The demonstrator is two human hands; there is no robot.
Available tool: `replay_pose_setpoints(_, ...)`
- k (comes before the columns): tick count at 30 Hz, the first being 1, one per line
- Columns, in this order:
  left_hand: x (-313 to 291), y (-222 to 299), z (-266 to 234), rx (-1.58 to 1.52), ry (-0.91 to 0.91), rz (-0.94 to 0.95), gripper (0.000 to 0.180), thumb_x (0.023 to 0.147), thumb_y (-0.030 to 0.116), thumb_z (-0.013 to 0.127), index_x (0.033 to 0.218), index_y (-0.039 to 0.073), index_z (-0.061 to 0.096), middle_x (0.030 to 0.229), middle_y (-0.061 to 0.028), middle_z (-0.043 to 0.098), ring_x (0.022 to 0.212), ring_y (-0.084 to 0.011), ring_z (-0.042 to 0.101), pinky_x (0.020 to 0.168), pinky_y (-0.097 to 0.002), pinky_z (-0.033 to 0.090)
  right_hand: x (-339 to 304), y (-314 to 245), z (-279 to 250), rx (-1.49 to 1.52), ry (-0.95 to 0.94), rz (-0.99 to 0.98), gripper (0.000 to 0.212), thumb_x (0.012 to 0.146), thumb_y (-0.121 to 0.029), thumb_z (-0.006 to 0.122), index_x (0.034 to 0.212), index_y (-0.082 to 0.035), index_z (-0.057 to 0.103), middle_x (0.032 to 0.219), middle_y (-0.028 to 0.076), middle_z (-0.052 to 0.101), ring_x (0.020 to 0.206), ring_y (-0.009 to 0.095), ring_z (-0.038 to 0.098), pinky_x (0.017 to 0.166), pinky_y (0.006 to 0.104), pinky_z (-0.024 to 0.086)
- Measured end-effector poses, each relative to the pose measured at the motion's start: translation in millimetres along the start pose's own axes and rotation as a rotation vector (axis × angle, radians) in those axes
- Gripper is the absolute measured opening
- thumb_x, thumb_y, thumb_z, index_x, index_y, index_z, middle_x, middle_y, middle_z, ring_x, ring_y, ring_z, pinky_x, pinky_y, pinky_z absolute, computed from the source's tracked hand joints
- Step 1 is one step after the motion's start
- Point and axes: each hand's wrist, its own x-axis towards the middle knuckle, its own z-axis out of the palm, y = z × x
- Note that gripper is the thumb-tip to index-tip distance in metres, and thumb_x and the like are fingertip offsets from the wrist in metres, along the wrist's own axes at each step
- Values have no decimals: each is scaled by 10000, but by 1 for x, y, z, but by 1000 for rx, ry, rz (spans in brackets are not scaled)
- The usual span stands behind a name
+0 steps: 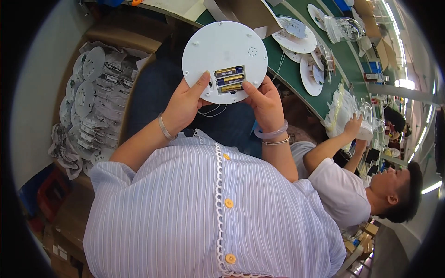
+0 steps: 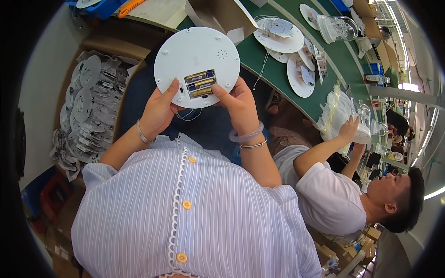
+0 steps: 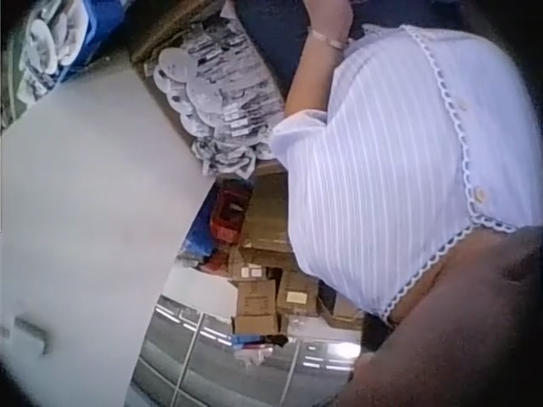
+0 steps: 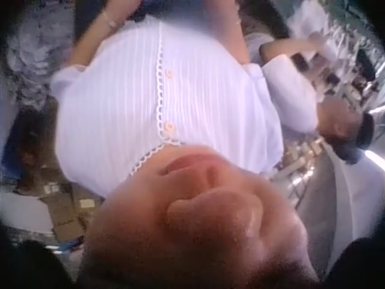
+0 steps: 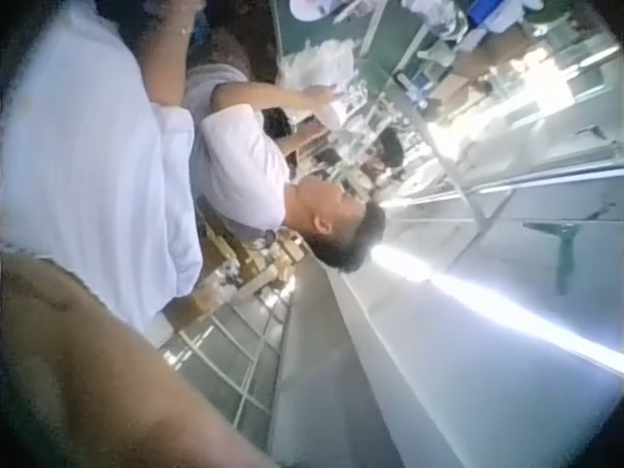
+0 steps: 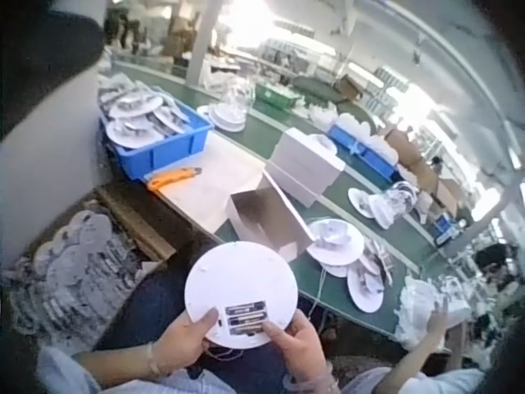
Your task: Inserting batteries into LED light base plates and organizing them on a factory assembly line.
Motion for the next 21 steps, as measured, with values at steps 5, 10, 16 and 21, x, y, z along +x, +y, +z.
replay_pose_setpoints(5,0,-4,-2,95,49,-50,391,852,273,444,1142,17,389,1051,-98,504,944,-156,514,776,-252,443,0,7,-4,-203,13,-142,308,728,-104,612,978,-7,459,842,56,566,662,86,536,508,178,408)
replay_pose_setpoints(10,2,-10,-5,124,22,0,383,855,270,444,1131,4,423,1050,-77,512,936,-121,497,803,-221,392,-2,2,0,-237,31,-162,314,720,-82,612,981,-10,452,820,45,564,666,77,527,517,178,400)
replay_pose_setpoints(16,-3,13,8,-48,13,154,389,882,218,367,1204,8,313,1175,-93,424,1065,-192,431,896,-329,350,7,16,0,-62,-319,-256,888,541,-158,764,1224,-24,212,1183,90,370,1093,179,370,936,315,277)
replay_pose_setpoints(21,-2,37,7,-272,92,292,398,872,253,387,1184,13,335,1157,-99,436,1054,-202,441,884,-331,362,-3,24,22,-70,-691,114,210,759,-54,561,953,7,508,765,37,570,718,89,545,664,210,425)
